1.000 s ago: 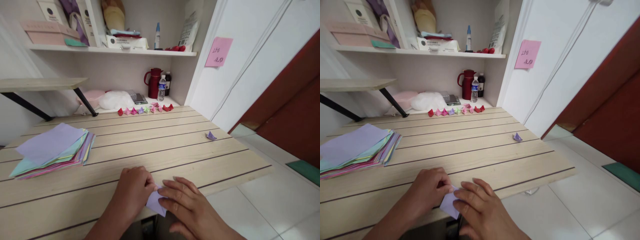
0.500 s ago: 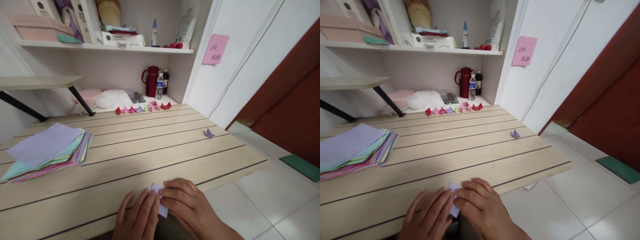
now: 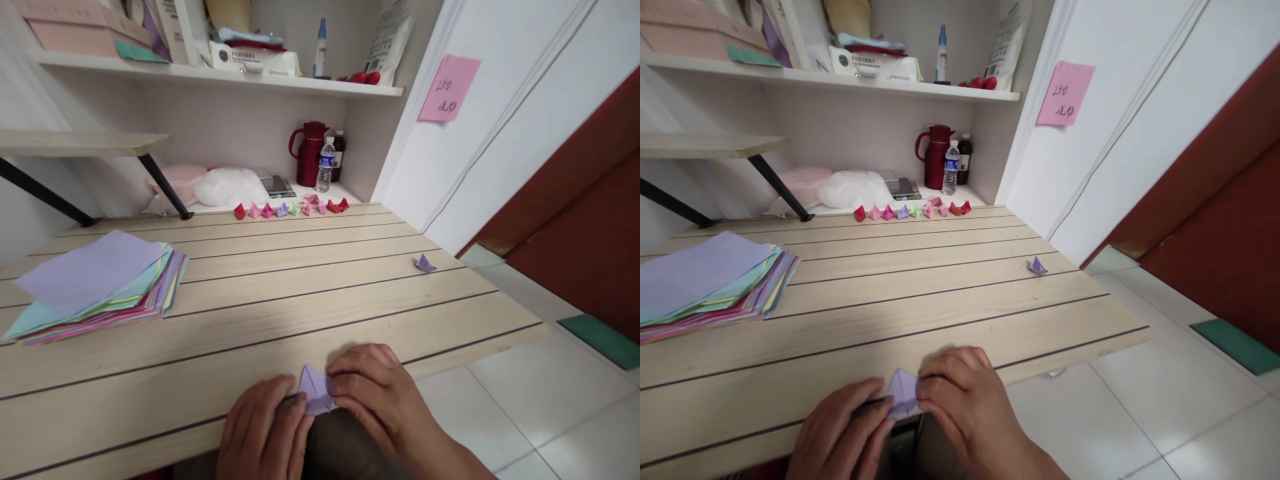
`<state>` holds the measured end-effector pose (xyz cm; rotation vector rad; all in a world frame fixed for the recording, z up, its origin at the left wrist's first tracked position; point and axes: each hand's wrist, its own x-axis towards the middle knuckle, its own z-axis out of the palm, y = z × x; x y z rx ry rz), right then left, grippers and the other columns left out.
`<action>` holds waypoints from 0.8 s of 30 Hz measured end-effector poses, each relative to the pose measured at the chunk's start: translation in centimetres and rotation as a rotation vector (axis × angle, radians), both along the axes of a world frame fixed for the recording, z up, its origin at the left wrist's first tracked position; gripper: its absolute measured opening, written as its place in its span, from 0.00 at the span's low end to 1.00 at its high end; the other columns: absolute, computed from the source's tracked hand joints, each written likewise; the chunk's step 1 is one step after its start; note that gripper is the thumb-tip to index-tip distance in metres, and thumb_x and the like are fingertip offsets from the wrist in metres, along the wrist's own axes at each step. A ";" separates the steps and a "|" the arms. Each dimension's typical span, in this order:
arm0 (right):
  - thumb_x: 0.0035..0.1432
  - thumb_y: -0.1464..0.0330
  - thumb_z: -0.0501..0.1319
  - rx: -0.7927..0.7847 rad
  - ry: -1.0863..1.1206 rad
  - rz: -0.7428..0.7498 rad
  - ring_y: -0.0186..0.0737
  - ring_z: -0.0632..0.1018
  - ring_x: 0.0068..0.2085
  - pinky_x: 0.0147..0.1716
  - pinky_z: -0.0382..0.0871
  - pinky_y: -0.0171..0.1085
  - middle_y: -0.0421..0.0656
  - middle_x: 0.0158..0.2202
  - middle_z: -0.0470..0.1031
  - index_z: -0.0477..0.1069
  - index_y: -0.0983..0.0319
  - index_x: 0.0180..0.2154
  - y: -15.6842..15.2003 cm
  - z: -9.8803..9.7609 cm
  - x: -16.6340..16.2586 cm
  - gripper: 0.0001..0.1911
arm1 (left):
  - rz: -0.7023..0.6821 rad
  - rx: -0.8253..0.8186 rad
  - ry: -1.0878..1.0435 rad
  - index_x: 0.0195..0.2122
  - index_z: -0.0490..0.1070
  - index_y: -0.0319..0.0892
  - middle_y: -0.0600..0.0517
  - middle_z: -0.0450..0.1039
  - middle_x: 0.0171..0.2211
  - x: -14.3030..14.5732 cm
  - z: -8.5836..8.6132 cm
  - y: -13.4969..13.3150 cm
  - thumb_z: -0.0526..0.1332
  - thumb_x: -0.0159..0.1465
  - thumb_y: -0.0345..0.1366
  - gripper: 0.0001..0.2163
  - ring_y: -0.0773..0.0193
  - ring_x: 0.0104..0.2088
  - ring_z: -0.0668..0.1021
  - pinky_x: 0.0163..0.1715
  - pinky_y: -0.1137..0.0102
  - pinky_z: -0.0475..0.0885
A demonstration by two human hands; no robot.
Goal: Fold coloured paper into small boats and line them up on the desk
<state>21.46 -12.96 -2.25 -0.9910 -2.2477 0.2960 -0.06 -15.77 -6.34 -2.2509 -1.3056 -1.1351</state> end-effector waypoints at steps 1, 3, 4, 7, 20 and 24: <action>0.67 0.70 0.57 -0.007 0.001 -0.013 0.41 0.76 0.44 0.44 0.67 0.42 0.42 0.42 0.78 0.73 0.57 0.40 0.0 0.0 -0.1 0.06 | 0.032 -0.021 -0.057 0.42 0.75 0.48 0.49 0.78 0.42 0.2 -0.2 -0.2 0.60 0.65 0.31 0.07 0.60 0.44 0.79 0.48 0.63 0.70; 0.66 0.71 0.57 -0.036 0.009 -0.034 0.41 0.76 0.43 0.43 0.65 0.42 0.41 0.41 0.78 0.72 0.57 0.39 0.0 0.2 -0.5 0.06 | 0.067 -0.050 -0.135 0.39 0.75 0.48 0.48 0.75 0.45 0.5 -0.5 -0.4 0.60 0.65 0.32 0.06 0.59 0.45 0.77 0.48 0.62 0.69; 0.66 0.71 0.58 -0.058 0.015 -0.047 0.41 0.75 0.43 0.43 0.64 0.42 0.41 0.41 0.77 0.72 0.57 0.38 0.0 0.3 -0.7 0.05 | 0.072 -0.065 -0.159 0.38 0.75 0.48 0.48 0.74 0.46 0.6 -0.5 -0.5 0.60 0.65 0.33 0.05 0.59 0.45 0.76 0.48 0.62 0.68; 0.64 0.72 0.59 -0.119 0.018 -0.094 0.42 0.74 0.41 0.42 0.63 0.42 0.41 0.41 0.77 0.70 0.58 0.35 0.0 0.7 -1.2 0.04 | 0.091 -0.108 -0.198 0.35 0.74 0.48 0.49 0.74 0.46 0.7 -0.3 -0.4 0.59 0.65 0.34 0.04 0.59 0.45 0.76 0.48 0.62 0.67; 0.66 0.69 0.58 -0.057 -0.070 -0.075 0.43 0.73 0.41 0.41 0.64 0.43 0.44 0.42 0.76 0.70 0.58 0.36 0.4 0.1 -1.3 0.04 | 0.123 -0.092 -0.070 0.45 0.75 0.50 0.50 0.78 0.43 0.9 -0.5 -0.2 0.57 0.66 0.34 0.10 0.57 0.44 0.76 0.54 0.55 0.61; 0.67 0.71 0.57 -0.081 -0.015 -0.015 0.44 0.73 0.46 0.45 0.63 0.44 0.43 0.46 0.75 0.70 0.57 0.41 0.3 0.0 -0.7 0.05 | 0.102 -0.102 -0.074 0.44 0.76 0.52 0.51 0.78 0.43 0.7 -0.5 -0.2 0.59 0.65 0.32 0.11 0.57 0.43 0.76 0.56 0.52 0.58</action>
